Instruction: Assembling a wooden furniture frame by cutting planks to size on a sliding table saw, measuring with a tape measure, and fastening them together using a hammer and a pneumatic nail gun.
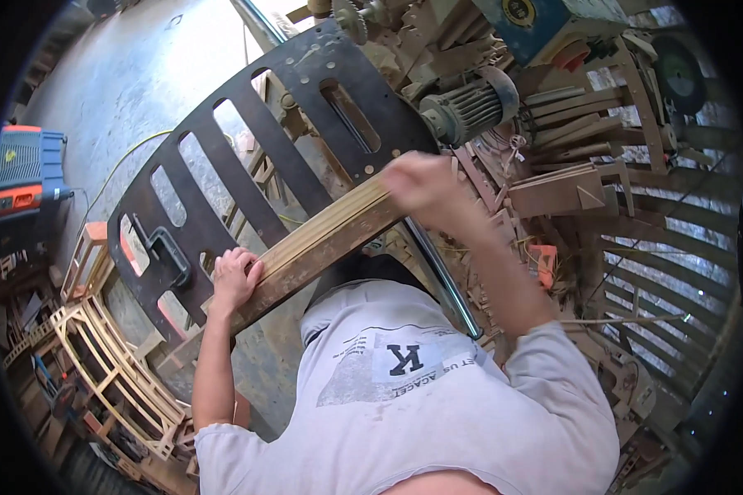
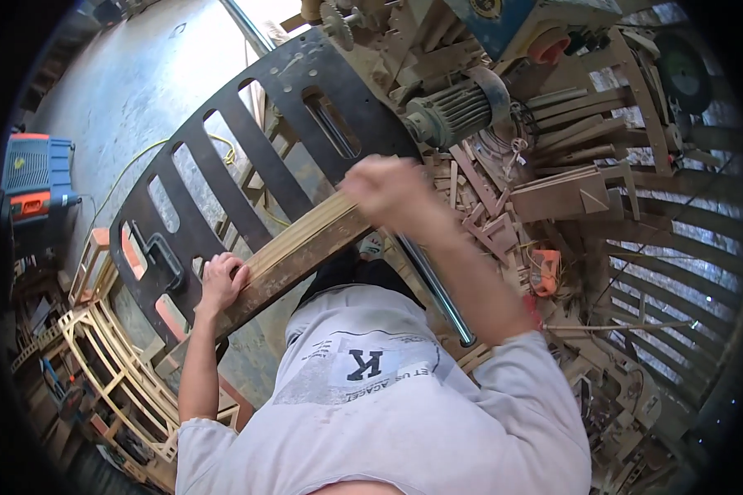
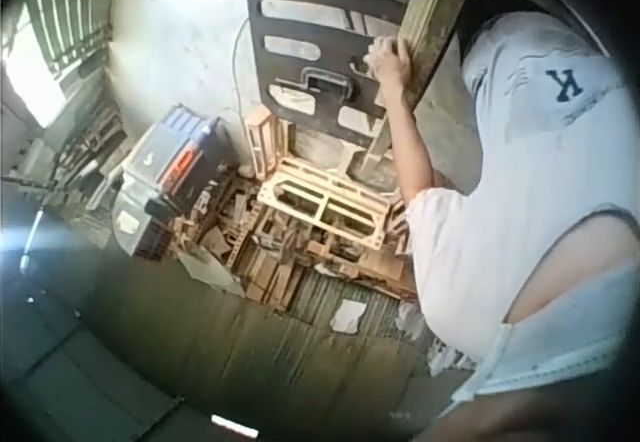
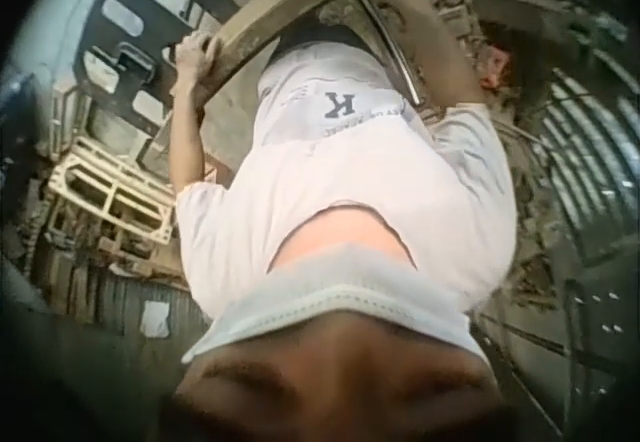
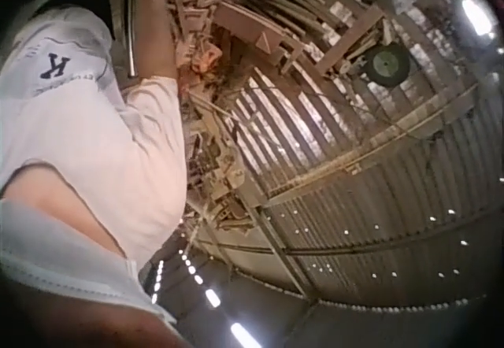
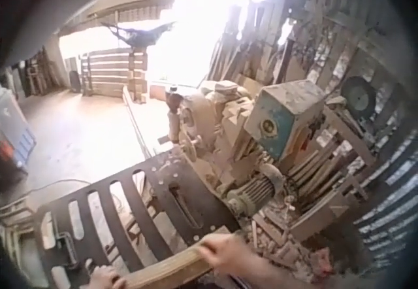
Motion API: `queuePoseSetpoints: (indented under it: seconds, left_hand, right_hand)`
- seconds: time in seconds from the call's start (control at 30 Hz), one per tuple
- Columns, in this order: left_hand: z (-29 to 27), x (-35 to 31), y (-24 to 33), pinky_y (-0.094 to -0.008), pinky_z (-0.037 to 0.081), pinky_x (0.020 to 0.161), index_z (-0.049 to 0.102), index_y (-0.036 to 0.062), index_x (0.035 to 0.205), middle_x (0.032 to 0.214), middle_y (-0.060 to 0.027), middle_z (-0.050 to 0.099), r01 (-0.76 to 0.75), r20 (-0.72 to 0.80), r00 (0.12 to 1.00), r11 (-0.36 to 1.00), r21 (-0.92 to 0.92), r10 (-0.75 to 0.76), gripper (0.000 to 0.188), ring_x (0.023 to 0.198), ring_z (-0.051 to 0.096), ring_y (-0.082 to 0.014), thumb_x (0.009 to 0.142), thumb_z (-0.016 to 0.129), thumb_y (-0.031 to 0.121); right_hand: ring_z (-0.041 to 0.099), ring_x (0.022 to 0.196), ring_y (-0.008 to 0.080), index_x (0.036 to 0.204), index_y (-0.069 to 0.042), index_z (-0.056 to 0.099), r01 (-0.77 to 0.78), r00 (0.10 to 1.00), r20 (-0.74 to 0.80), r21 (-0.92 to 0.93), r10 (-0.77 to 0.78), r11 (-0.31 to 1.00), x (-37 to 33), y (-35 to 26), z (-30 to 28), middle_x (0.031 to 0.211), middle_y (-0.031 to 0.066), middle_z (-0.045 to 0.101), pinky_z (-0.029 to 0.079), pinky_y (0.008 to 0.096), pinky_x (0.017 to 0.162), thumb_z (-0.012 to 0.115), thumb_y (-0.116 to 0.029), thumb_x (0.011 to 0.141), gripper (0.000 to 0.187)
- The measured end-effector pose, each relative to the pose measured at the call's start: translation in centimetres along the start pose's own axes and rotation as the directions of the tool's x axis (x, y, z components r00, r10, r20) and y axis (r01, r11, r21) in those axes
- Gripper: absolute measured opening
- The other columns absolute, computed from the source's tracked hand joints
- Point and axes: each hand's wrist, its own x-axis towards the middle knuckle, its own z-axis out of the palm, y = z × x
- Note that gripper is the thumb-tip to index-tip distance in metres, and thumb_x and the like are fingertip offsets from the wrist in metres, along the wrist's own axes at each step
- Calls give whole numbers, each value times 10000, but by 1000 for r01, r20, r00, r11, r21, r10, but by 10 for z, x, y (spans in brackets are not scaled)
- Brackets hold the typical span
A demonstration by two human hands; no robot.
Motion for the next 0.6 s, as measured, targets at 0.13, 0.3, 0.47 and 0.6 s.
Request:
queuePoseSetpoints:
  seconds: [0.13, 0.3, 0.47, 0.6]
  left_hand:
    - [4, 14, -2, -388, 393, 757, 641, 79, 872, 861, -83, 604, 18, 87, 996, 993, -120, -8, 176, 851, 557, -275, 832, 655, 250]
    - [3, 13, 7, -396, 389, 769, 665, 80, 824, 864, -81, 610, 19, -30, 999, 1000, 1, -19, 205, 878, 553, -267, 841, 660, 284]
    - [12, 12, 3, -399, 384, 769, 670, 75, 794, 882, -82, 619, 58, 25, 998, 995, -77, -57, 220, 881, 550, -270, 854, 648, 286]
    - [22, 10, 16, -402, 386, 775, 674, 81, 798, 880, -79, 619, 105, -84, 990, 989, -106, -114, 236, 884, 548, -274, 863, 644, 306]
  right_hand:
    - [582, 945, 306, 836, -64, 642, 243, 954, 253, -322, -164, 915, 5, 39, 124, 912, 123, 616, 453, 444, 833, 641, -273, 835, 209]
    - [547, 990, 276, 855, -72, 639, 247, 957, 260, -501, -128, 829, 10, 55, 123, 939, 96, 609, 412, 425, 864, 655, -277, 818, 209]
    - [528, 1034, 275, 896, -70, 640, 283, 949, 285, -579, -136, 764, 8, 57, 115, 979, 100, 595, 372, 432, 914, 653, -305, 828, 245]
    - [519, 1053, 286, 899, -59, 653, 225, 971, 202, -591, -127, 775, 3, 67, 103, 995, 113, 587, 362, 457, 897, 632, -305, 846, 253]
